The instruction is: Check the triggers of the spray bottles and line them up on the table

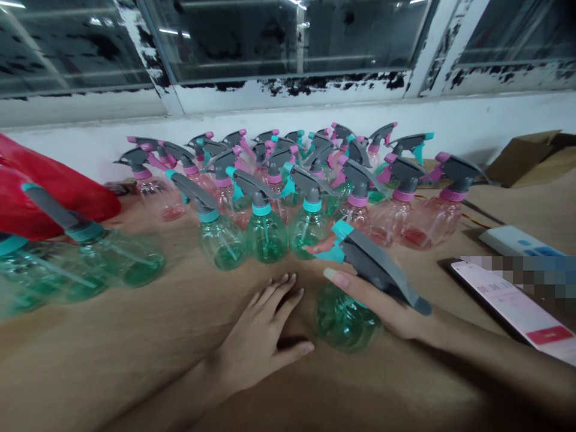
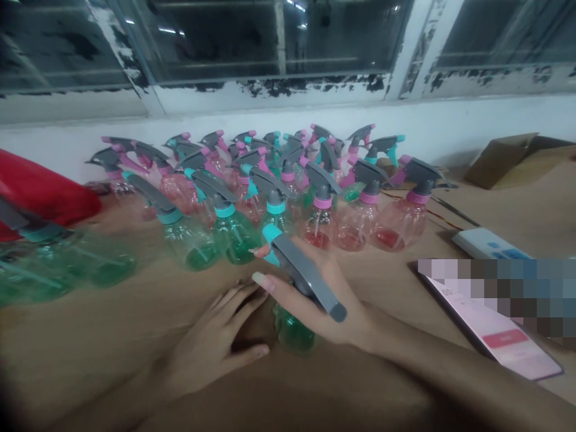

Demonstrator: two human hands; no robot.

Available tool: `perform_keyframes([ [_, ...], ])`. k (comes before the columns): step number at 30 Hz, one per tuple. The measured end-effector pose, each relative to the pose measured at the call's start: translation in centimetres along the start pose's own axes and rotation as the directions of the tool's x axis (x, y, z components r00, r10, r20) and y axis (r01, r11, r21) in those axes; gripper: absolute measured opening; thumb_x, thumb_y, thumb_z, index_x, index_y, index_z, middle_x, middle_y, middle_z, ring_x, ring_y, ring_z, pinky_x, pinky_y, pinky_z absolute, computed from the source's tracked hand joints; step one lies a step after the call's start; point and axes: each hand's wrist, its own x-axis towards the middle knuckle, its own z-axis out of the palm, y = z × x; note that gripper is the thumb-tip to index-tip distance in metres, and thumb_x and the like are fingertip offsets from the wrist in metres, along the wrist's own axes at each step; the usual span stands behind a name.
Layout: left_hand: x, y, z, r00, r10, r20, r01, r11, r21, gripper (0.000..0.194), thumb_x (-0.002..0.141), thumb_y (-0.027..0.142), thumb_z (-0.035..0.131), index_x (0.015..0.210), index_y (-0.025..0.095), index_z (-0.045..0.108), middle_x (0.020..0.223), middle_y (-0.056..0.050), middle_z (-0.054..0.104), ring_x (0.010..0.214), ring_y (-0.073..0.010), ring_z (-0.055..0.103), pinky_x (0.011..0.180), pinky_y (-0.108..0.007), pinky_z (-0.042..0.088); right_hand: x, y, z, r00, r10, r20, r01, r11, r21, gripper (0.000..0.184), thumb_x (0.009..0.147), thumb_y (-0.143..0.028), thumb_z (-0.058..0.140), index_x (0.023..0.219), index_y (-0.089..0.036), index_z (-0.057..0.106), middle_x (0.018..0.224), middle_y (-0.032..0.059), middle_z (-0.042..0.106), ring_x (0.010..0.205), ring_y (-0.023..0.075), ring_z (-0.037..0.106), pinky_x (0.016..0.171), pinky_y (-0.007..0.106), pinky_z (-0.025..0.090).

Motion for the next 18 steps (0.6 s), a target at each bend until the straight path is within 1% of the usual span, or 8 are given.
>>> perform_keyframes([
  [3,-0.04,0.0,0.06,1.0,0.005,-0.007,-0.005,1.0,-0.001,0.072,0.086,0.061,0.051,0.141,0.017,0.036,0.143,-0.015,0.038,0.131,-0.0335,0.033,0.104,-0.05,0.031,0.03,0.1,0.21,1.0,0.015,0.005,-0.016,0.998,0.066,0.02,0.083,-0.03,0.061,0.103,-0.026,0.058,0.098,0.0021,0.066,0.085,0.0181,0.065,0.077,0.033,0.053],
  [5,-0.09,-0.04,0.14,1.0,0.012,-0.024,-0.012,1.0,-0.006,0.071,0.086,0.061,0.051,0.141,0.018,0.035,0.143,-0.014,0.038,0.131,-0.0327,0.034,0.104,-0.05,0.03,0.02,0.15,0.23,0.999,0.032,0.018,-0.034,0.996,0.082,0.021,0.084,-0.031,0.06,0.104,-0.025,0.058,0.094,0.0025,0.066,0.082,0.0182,0.066,0.073,0.032,0.054],
  [8,-0.15,-0.09,0.24,0.999,0.015,-0.039,-0.015,1.0,-0.012,0.072,0.086,0.061,0.052,0.141,0.019,0.035,0.143,-0.014,0.039,0.13,-0.0325,0.036,0.104,-0.049,0.031,-0.03,0.16,0.12,0.999,0.046,0.024,-0.047,0.998,0.05,0.023,0.083,-0.032,0.06,0.105,-0.024,0.058,0.083,0.0013,0.065,0.072,0.0173,0.065,0.066,0.032,0.054],
  [10,-0.14,-0.08,0.23,0.999,0.015,-0.033,-0.015,1.0,-0.013,0.072,0.086,0.061,0.052,0.141,0.019,0.035,0.143,-0.014,0.039,0.13,-0.0324,0.035,0.104,-0.049,0.03,-0.06,0.13,0.05,0.999,0.044,0.024,-0.045,0.998,0.037,0.023,0.083,-0.031,0.06,0.105,-0.024,0.058,0.08,0.0007,0.064,0.067,0.0168,0.064,0.062,0.031,0.054],
  [14,-0.06,0.03,0.1,1.0,0.009,-0.019,-0.009,1.0,-0.007,0.071,0.086,0.061,0.052,0.14,0.017,0.036,0.143,-0.015,0.039,0.13,-0.0323,0.035,0.105,-0.049,0.029,-0.09,0.09,0.05,0.999,0.043,0.029,-0.044,0.999,0.028,0.022,0.084,-0.03,0.059,0.105,-0.026,0.058,0.08,0.0004,0.064,0.068,0.0173,0.064,0.062,0.032,0.055],
  [18,-0.04,0.05,0.05,1.0,0.01,-0.015,-0.01,1.0,-0.018,0.072,0.086,0.06,0.052,0.141,0.017,0.036,0.143,-0.014,0.039,0.131,-0.0328,0.034,0.105,-0.049,0.029,-0.06,0.16,0.11,0.998,0.053,0.028,-0.054,0.997,0.046,0.022,0.084,-0.031,0.06,0.105,-0.026,0.057,0.082,0.0006,0.065,0.069,0.0163,0.065,0.061,0.03,0.055],
])
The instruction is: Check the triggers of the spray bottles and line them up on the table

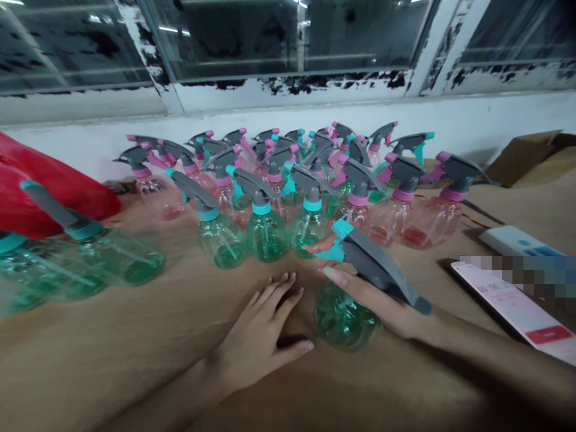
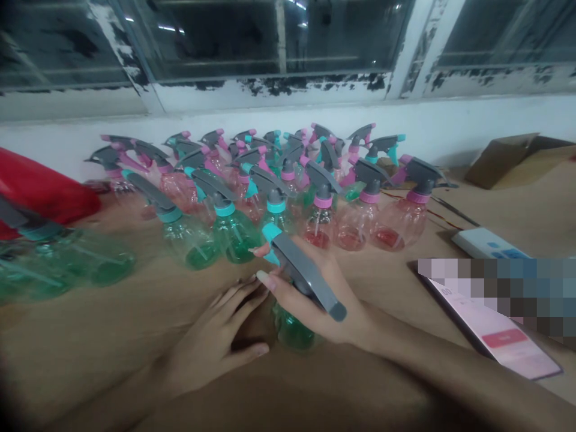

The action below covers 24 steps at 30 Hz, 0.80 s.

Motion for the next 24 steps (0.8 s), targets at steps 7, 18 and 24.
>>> perform_keyframes([
  [7,-0.06,-0.05,0.04,1.0,0.006,-0.011,-0.006,1.0,0.0,0.072,0.086,0.061,0.051,0.142,0.018,0.034,0.143,-0.014,0.038,0.133,-0.0326,0.031,0.105,-0.05,0.03,-0.02,-0.03,0.01,1.0,-0.011,-0.012,0.011,1.0,-0.02,0.021,0.083,-0.03,0.06,0.104,-0.026,0.058,0.076,-0.0013,0.064,0.066,0.0156,0.064,0.059,0.03,0.053],
  [18,0.07,0.05,-0.09,1.0,0.015,-0.003,-0.015,1.0,0.017,0.072,0.087,0.06,0.052,0.139,0.013,0.038,0.141,-0.016,0.04,0.132,-0.0322,0.032,0.105,-0.05,0.029,-0.03,-0.08,-0.02,0.999,-0.032,-0.015,0.032,0.999,0.016,0.021,0.082,-0.027,0.061,0.103,-0.025,0.059,0.075,-0.0016,0.064,0.064,0.0152,0.065,0.058,0.028,0.053],
  [24,0.04,-0.08,0.1,1.0,0.003,-0.003,-0.003,1.0,0.014,0.071,0.086,0.061,0.051,0.14,0.016,0.037,0.143,-0.015,0.039,0.133,-0.0324,0.031,0.105,-0.049,0.03,0.02,0.08,0.02,1.0,0.002,0.0,-0.002,1.0,-0.002,0.021,0.083,-0.029,0.06,0.104,-0.025,0.058,0.075,-0.0016,0.063,0.065,0.0154,0.064,0.06,0.029,0.052],
])
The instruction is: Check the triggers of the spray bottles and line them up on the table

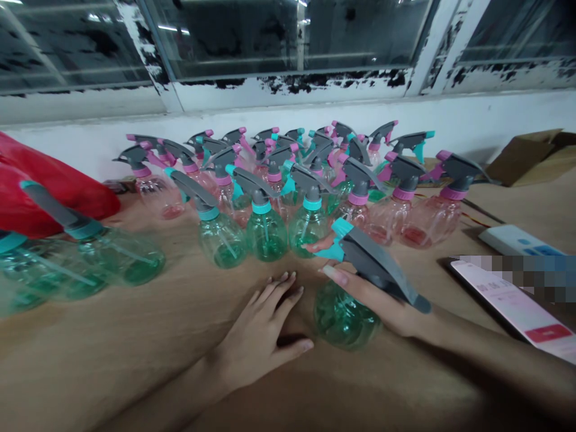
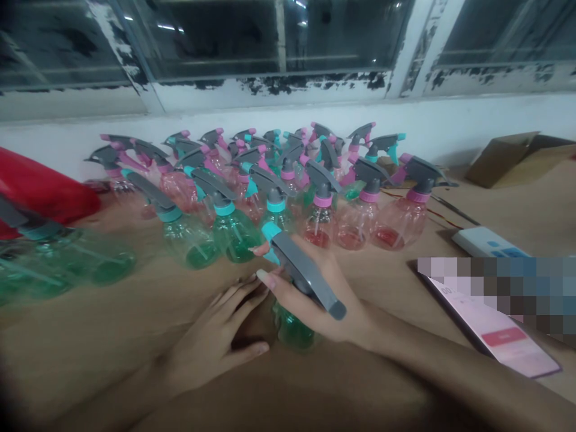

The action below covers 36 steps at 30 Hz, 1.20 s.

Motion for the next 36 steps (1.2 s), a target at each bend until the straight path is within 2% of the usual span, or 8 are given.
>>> perform_keyframes([
  [6,-0.06,-0.01,0.05,1.0,0.005,-0.01,-0.005,1.0,0.007,0.071,0.086,0.061,0.051,0.139,0.016,0.038,0.143,-0.015,0.039,0.133,-0.0321,0.031,0.106,-0.049,0.027,0.07,0.13,0.06,0.998,-0.056,-0.013,0.056,0.998,-0.036,0.022,0.084,-0.031,0.058,0.105,-0.023,0.058,0.074,-0.0011,0.062,0.061,0.0148,0.061,0.058,0.029,0.051],
  [9,-0.05,0.01,0.03,1.0,0.004,-0.008,-0.004,1.0,0.007,0.071,0.086,0.06,0.051,0.139,0.015,0.038,0.144,-0.015,0.038,0.133,-0.0323,0.03,0.106,-0.049,0.028,-0.06,-0.11,-0.05,0.997,-0.069,-0.02,0.067,0.994,-0.091,0.017,0.087,-0.038,0.053,0.093,-0.023,0.059,0.069,-0.0014,0.062,0.057,0.0138,0.059,0.055,0.028,0.049],
  [12,-0.07,-0.07,0.16,1.0,0.006,-0.018,-0.006,1.0,0.006,0.071,0.086,0.06,0.051,0.14,0.017,0.036,0.146,-0.014,0.035,0.134,-0.0317,0.03,0.105,-0.049,0.029,-0.27,-0.23,-0.18,0.999,-0.039,-0.035,0.032,0.985,-0.169,0.026,0.09,-0.044,0.047,0.08,-0.022,0.057,0.066,0.0,0.063,0.058,0.0138,0.059,0.053,0.027,0.046],
  [14,-0.09,-0.13,0.23,1.0,0.006,-0.023,-0.006,1.0,0.003,0.071,0.086,0.06,0.052,0.141,0.018,0.035,0.147,-0.013,0.033,0.134,-0.0314,0.029,0.105,-0.048,0.03,-0.31,-0.1,-0.2,0.999,0.0,-0.046,-0.008,0.984,-0.176,0.027,0.09,-0.045,0.048,0.077,-0.022,0.056,0.067,0.0003,0.062,0.06,0.0139,0.059,0.053,0.027,0.046],
  [18,-0.08,-0.13,0.13,1.0,0.01,-0.021,-0.01,1.0,0.013,0.071,0.086,0.06,0.052,0.14,0.017,0.037,0.148,-0.014,0.032,0.133,-0.0319,0.03,0.105,-0.048,0.03,-0.01,0.34,-0.05,1.0,0.003,-0.006,-0.003,0.998,-0.059,0.022,0.088,-0.044,0.051,0.091,-0.023,0.058,0.071,-0.001,0.059,0.062,0.0135,0.057,0.061,0.028,0.047],
  [21,-0.03,-0.06,-0.01,1.0,0.01,-0.013,-0.01,1.0,0.021,0.071,0.086,0.06,0.052,0.139,0.015,0.038,0.147,-0.015,0.033,0.133,-0.0325,0.031,0.104,-0.049,0.031,0.17,0.33,0.08,1.0,-0.01,-0.022,0.009,0.999,-0.037,0.023,0.086,-0.039,0.055,0.103,-0.024,0.058,0.064,-0.0036,0.053,0.056,0.0131,0.053,0.057,0.028,0.045],
  [26,-0.01,-0.04,0.07,1.0,0.014,-0.024,-0.013,1.0,0.024,0.072,0.086,0.062,0.051,0.139,0.016,0.038,0.145,-0.015,0.036,0.132,-0.0324,0.033,0.104,-0.049,0.031,0.13,0.05,0.11,1.0,0.007,-0.027,-0.008,0.999,-0.052,0.022,0.085,-0.035,0.057,0.103,-0.023,0.06,0.059,-0.0057,0.046,0.051,0.0119,0.046,0.051,0.027,0.04],
  [36,-0.07,0.01,-0.05,1.0,0.011,-0.02,-0.01,1.0,0.009,0.071,0.086,0.061,0.051,0.14,0.017,0.036,0.145,-0.014,0.036,0.133,-0.0318,0.031,0.105,-0.05,0.029,0.09,0.09,0.12,1.0,0.012,-0.026,-0.013,0.999,-0.051,0.023,0.086,-0.036,0.056,0.105,-0.024,0.059,0.061,-0.0046,0.046,0.052,0.0128,0.047,0.052,0.029,0.042],
])
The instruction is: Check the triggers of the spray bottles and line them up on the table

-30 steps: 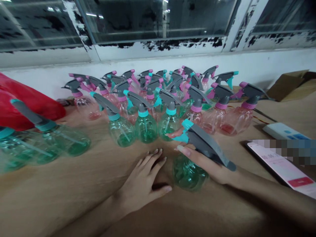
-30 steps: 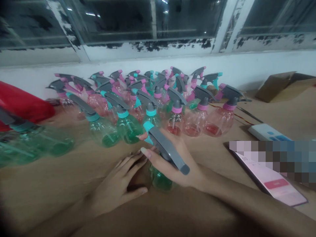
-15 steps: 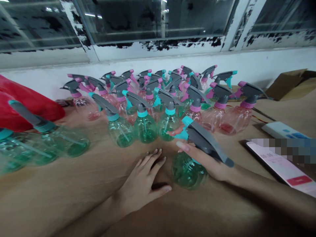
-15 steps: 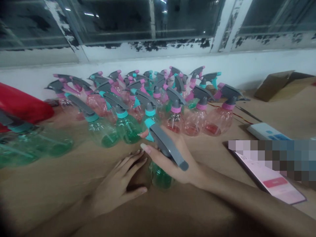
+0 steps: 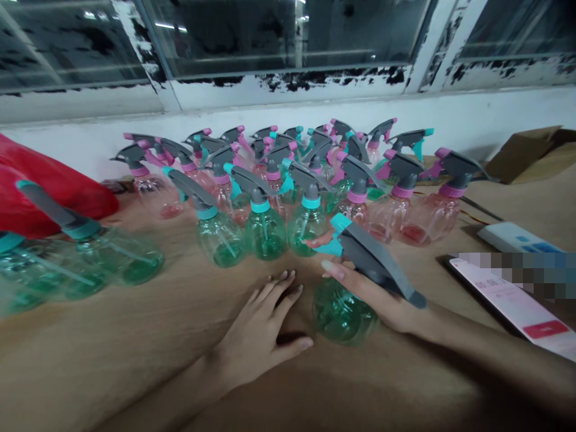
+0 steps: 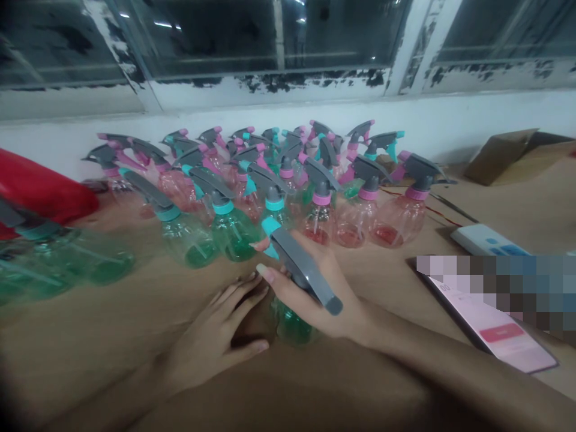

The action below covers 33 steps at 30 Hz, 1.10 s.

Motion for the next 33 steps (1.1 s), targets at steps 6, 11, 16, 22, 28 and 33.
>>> perform_keyframes([
  [6,0.09,0.02,-0.04,1.0,-0.009,0.027,0.009,1.0,0.003,0.072,0.086,0.061,0.052,0.14,0.015,0.037,0.146,-0.015,0.034,0.134,-0.0324,0.03,0.105,-0.05,0.029,0.0,-0.08,-0.05,1.0,-0.019,0.005,0.019,1.0,-0.018,0.023,0.086,-0.035,0.055,0.105,-0.023,0.059,0.06,-0.0053,0.046,0.051,0.0121,0.046,0.051,0.028,0.041],
  [11,0.04,-0.05,0.2,1.0,0.002,0.007,-0.002,1.0,0.001,0.072,0.086,0.062,0.051,0.139,0.015,0.037,0.145,-0.016,0.035,0.133,-0.032,0.031,0.105,-0.049,0.029,0.03,-0.05,-0.04,1.0,-0.01,0.009,0.01,1.0,-0.015,0.023,0.086,-0.034,0.055,0.106,-0.022,0.059,0.061,-0.0056,0.046,0.053,0.0116,0.047,0.054,0.027,0.044],
  [16,-0.04,-0.12,0.22,1.0,0.0,0.001,0.0,1.0,-0.015,0.071,0.087,0.062,0.049,0.14,0.016,0.036,0.144,-0.015,0.037,0.133,-0.0326,0.03,0.105,-0.05,0.028,0.0,-0.07,-0.05,1.0,0.005,0.014,-0.005,1.0,-0.024,0.024,0.086,-0.036,0.056,0.107,-0.023,0.059,0.063,-0.0041,0.047,0.054,0.0128,0.048,0.056,0.029,0.046],
  [22,0.05,-0.01,-0.02,1.0,0.003,0.008,-0.003,1.0,-0.02,0.071,0.087,0.061,0.05,0.14,0.015,0.037,0.146,-0.016,0.035,0.133,-0.033,0.03,0.105,-0.051,0.029,0.01,-0.08,-0.14,1.0,-0.003,0.027,0.003,1.0,-0.024,0.024,0.087,-0.034,0.055,0.107,-0.023,0.058,0.066,-0.0027,0.05,0.056,0.0137,0.05,0.059,0.03,0.047],
  [28,0.07,0.19,-0.24,1.0,-0.013,0.016,0.013,1.0,-0.012,0.07,0.086,0.06,0.052,0.139,0.016,0.038,0.146,-0.015,0.034,0.133,-0.0316,0.03,0.106,-0.048,0.029,0.0,-0.22,-0.09,1.0,-0.003,0.005,0.003,0.999,-0.035,0.022,0.086,-0.036,0.056,0.106,-0.025,0.058,0.064,-0.0031,0.051,0.056,0.0147,0.052,0.053,0.029,0.044],
  [33,0.06,0.08,-0.11,1.0,-0.008,0.015,0.008,1.0,-0.007,0.071,0.086,0.06,0.052,0.139,0.015,0.038,0.147,-0.015,0.032,0.134,-0.032,0.029,0.106,-0.049,0.028,0.1,-0.48,-0.17,0.999,-0.032,0.005,0.032,0.998,-0.046,0.019,0.088,-0.042,0.051,0.087,-0.023,0.056,0.064,-0.0034,0.053,0.054,0.0123,0.051,0.054,0.028,0.044],
])
